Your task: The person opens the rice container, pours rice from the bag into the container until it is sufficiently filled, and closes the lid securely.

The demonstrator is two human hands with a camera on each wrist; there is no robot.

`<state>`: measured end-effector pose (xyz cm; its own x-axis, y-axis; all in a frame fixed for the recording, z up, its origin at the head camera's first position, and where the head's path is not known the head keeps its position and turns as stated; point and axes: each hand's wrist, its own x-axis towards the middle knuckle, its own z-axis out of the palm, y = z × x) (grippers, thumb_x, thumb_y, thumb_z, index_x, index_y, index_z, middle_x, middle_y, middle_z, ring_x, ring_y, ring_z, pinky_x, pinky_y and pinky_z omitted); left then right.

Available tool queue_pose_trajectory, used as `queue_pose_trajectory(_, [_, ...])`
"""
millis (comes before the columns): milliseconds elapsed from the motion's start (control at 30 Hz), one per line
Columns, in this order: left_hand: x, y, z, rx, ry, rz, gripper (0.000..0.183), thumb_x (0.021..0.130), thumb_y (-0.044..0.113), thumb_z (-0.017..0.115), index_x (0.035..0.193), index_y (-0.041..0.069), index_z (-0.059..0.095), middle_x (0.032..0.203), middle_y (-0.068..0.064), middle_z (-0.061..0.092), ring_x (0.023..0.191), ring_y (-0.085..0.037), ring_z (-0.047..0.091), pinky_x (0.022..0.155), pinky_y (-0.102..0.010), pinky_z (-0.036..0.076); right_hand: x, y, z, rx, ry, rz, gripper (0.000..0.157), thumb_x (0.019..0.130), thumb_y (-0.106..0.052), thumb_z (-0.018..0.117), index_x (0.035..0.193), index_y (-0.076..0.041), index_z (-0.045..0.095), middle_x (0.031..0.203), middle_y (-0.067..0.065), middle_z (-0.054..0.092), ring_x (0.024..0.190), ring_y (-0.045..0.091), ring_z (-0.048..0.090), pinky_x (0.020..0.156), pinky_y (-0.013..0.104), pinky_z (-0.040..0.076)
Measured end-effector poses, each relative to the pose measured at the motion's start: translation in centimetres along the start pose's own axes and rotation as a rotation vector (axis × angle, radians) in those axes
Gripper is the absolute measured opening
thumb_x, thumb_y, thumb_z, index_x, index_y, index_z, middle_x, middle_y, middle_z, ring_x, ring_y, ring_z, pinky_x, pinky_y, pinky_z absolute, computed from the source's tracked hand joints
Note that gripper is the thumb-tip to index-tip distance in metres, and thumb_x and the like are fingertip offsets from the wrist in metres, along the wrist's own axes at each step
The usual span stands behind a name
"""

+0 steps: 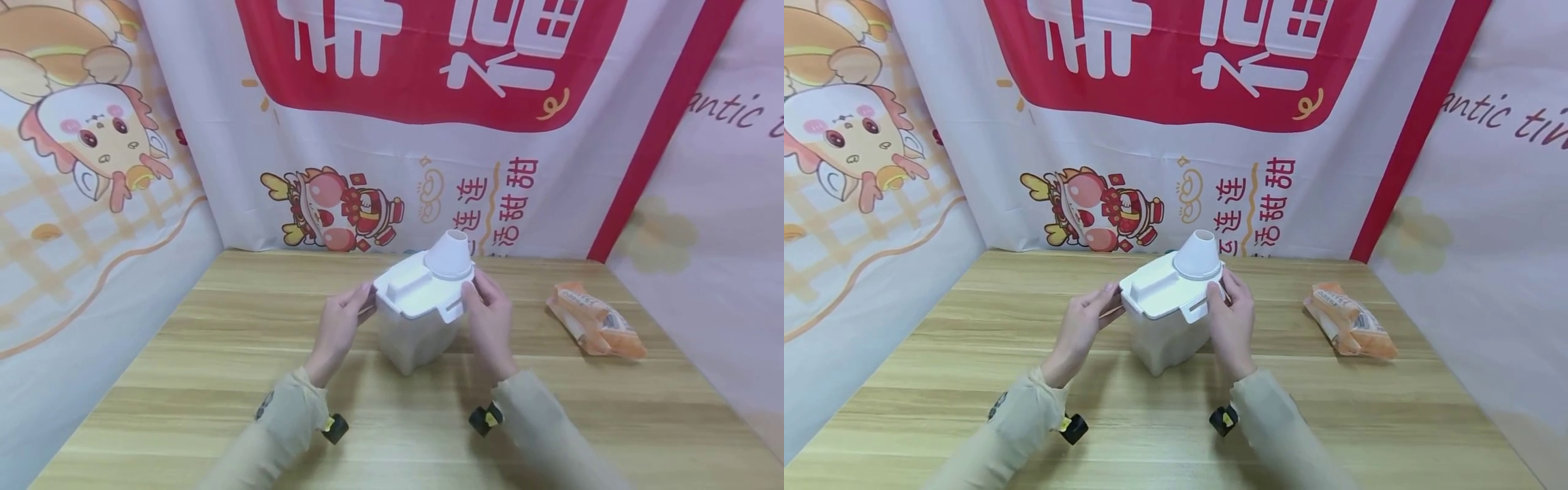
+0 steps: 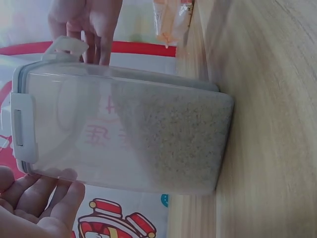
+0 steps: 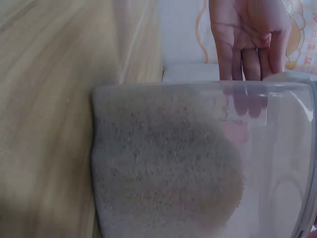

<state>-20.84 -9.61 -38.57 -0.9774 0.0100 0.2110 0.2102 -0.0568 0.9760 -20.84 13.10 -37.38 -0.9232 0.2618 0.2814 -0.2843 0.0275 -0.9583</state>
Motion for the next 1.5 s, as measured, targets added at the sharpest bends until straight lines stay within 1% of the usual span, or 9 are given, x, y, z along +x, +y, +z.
queue_pose_trajectory(200, [-0.9,0.0,0.4,-0.028,0.032,0.028,0.035,0.104,0.023,0.051,0.125,-0.003,0.062,0.127,-0.017,0.062,0.114,-0.029,0.061,0.093,-0.035,0.053,1.4,0.3,0.0,-0.019,-0.045,0.022,0.037,0.102,-0.016,0.054,0.138,-0.009,0.057,0.141,0.002,0.053,0.130,0.015,0.044,0.107,0.032,0.040])
queue_pose_trajectory(433, [-2.0,0.3,1.1,-0.071,0.049,0.025,0.033,0.104,0.019,0.051,0.122,-0.005,0.064,0.123,-0.019,0.064,0.112,-0.029,0.063,0.092,-0.035,0.054,2.7,0.5,-0.1,-0.034,-0.090,0.064,0.038,0.103,-0.020,0.053,0.140,-0.012,0.055,0.143,-0.001,0.052,0.132,0.012,0.043,0.109,0.033,0.038])
queue_pose_trajectory(633, [-2.5,0.5,1.5,-0.072,0.050,0.035,0.033,0.104,0.024,0.051,0.123,0.001,0.066,0.121,-0.013,0.066,0.109,-0.026,0.064,0.091,-0.035,0.054,3.8,0.3,0.0,-0.010,-0.138,0.086,0.037,0.103,-0.018,0.052,0.139,-0.013,0.056,0.141,0.001,0.054,0.122,0.016,0.052,0.097,0.030,0.048])
queue_pose_trajectory(700, [-2.8,0.5,1.6,-0.075,0.043,0.044,0.033,0.104,0.024,0.051,0.122,0.001,0.066,0.122,-0.013,0.066,0.109,-0.026,0.064,0.091,-0.036,0.054,4.1,0.3,0.0,-0.018,-0.151,0.110,0.036,0.104,-0.019,0.051,0.139,-0.015,0.057,0.139,0.001,0.056,0.116,0.019,0.055,0.092,0.030,0.051])
queue_pose_trajectory(800, [-3.3,0.4,1.8,-0.084,0.044,0.053,0.033,0.104,0.022,0.052,0.122,-0.001,0.066,0.122,-0.014,0.065,0.110,-0.028,0.064,0.091,-0.037,0.054,4.5,0.3,0.2,-0.050,-0.181,0.122,0.036,0.105,-0.021,0.048,0.140,-0.016,0.056,0.141,0.001,0.054,0.116,0.019,0.055,0.091,0.029,0.052])
queue_pose_trajectory(1000, [-4.0,0.4,2.2,-0.067,0.044,0.064,0.034,0.104,0.024,0.052,0.122,-0.001,0.065,0.121,-0.015,0.065,0.110,-0.027,0.064,0.093,-0.039,0.053,5.5,0.6,0.8,-0.074,-0.205,0.092,0.036,0.105,-0.019,0.048,0.138,-0.008,0.056,0.141,0.006,0.054,0.122,0.019,0.054,0.096,0.032,0.050])
queue_pose_trajectory(1133, [-4.4,0.5,2.5,-0.038,0.046,0.073,0.034,0.104,0.024,0.051,0.122,-0.001,0.066,0.121,-0.014,0.065,0.109,-0.025,0.065,0.094,-0.038,0.052,6.2,0.7,1.0,-0.092,-0.217,0.103,0.036,0.104,-0.016,0.049,0.137,-0.004,0.056,0.138,0.010,0.056,0.115,0.021,0.058,0.091,0.030,0.053])
queue_pose_trajectory(1300, [-4.6,0.6,2.7,-0.043,0.025,0.087,0.033,0.104,0.023,0.051,0.122,-0.001,0.065,0.123,-0.014,0.065,0.110,-0.025,0.064,0.094,-0.035,0.052,7.2,0.6,0.9,-0.121,-0.248,0.138,0.035,0.103,-0.017,0.052,0.136,-0.005,0.058,0.134,0.012,0.059,0.103,0.023,0.063,0.081,0.027,0.056])
queue_pose_trajectory(1500, [-4.8,0.6,2.8,-0.051,0.014,0.091,0.035,0.105,0.025,0.049,0.123,-0.001,0.065,0.123,-0.013,0.065,0.111,-0.024,0.064,0.094,-0.035,0.052,7.7,0.2,0.9,-0.149,-0.278,0.189,0.034,0.103,-0.020,0.053,0.134,-0.008,0.060,0.130,0.012,0.062,0.099,0.022,0.065,0.079,0.028,0.058])
